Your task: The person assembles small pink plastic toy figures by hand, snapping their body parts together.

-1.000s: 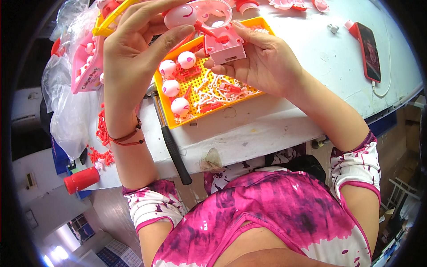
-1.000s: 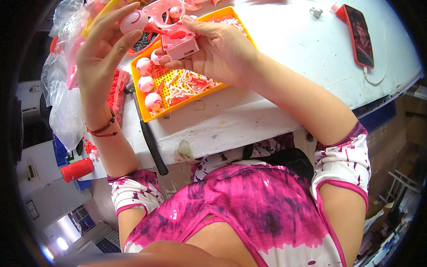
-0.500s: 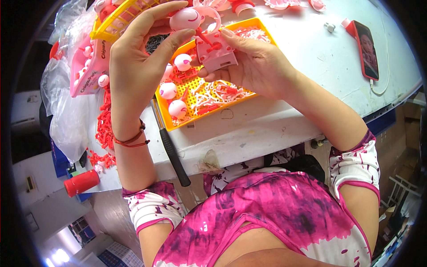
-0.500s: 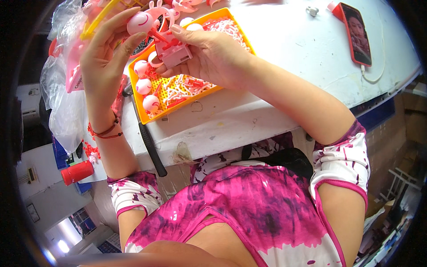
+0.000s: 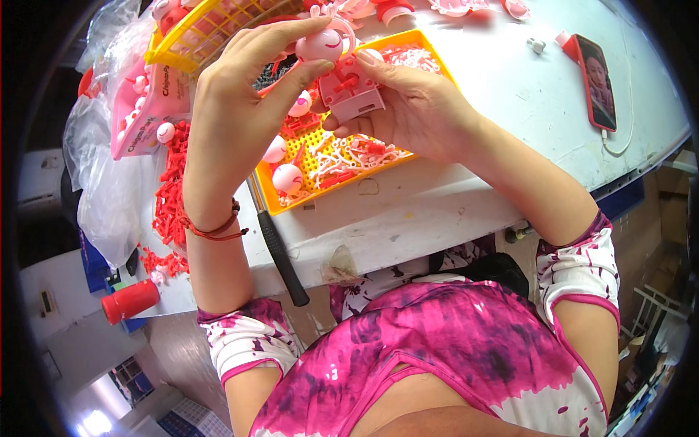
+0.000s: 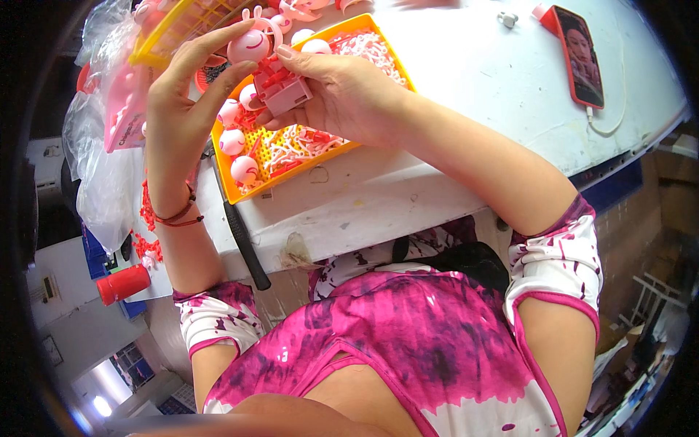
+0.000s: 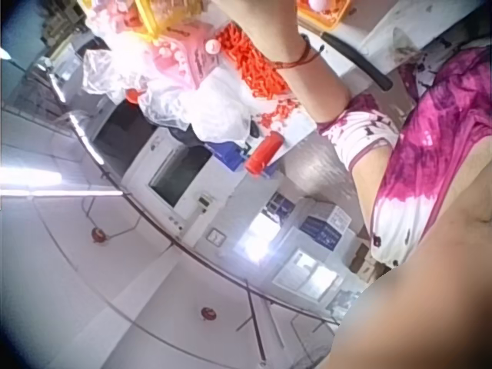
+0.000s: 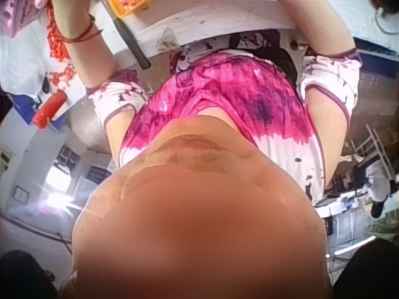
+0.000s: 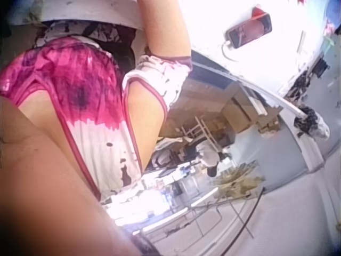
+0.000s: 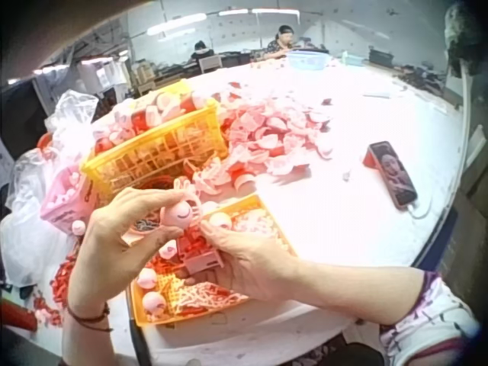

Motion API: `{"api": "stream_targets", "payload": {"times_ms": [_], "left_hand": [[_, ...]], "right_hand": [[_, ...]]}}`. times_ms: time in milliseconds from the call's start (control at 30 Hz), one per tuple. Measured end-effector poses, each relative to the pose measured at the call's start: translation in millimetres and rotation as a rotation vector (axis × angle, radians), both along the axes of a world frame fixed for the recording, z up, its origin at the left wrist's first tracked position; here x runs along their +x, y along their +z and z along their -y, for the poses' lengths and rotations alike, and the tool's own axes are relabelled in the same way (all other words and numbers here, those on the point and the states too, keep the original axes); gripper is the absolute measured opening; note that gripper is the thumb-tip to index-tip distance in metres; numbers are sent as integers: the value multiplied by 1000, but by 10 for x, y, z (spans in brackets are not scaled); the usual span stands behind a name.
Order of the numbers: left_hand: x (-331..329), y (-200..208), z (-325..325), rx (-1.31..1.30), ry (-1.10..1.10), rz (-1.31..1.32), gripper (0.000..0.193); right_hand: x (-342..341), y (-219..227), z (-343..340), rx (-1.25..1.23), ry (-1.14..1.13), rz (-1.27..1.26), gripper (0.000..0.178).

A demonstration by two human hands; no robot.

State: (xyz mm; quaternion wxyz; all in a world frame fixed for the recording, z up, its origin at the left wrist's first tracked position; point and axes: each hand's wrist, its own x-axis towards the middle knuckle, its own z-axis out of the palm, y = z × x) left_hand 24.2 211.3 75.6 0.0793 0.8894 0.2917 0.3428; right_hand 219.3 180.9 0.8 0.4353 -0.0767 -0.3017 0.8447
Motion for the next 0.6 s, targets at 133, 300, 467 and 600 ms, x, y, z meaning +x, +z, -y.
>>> {"api": "stream_targets", "payload": {"times_ms": [133, 300, 467, 600], "left_hand": [[134, -25, 1, 251, 85, -64, 33], [93, -108, -48, 124, 13, 54, 29], [153, -181, -97, 180, 88, -13, 26], [220, -137, 3, 329, 151, -114, 28]], "right_hand": [[78, 36, -14, -19, -26, -36, 37], [-41, 28, -51, -146, 109, -175, 39], [66, 114, -20, -140, 34, -91, 40], [53, 86, -67, -129, 33, -64, 40]]}}
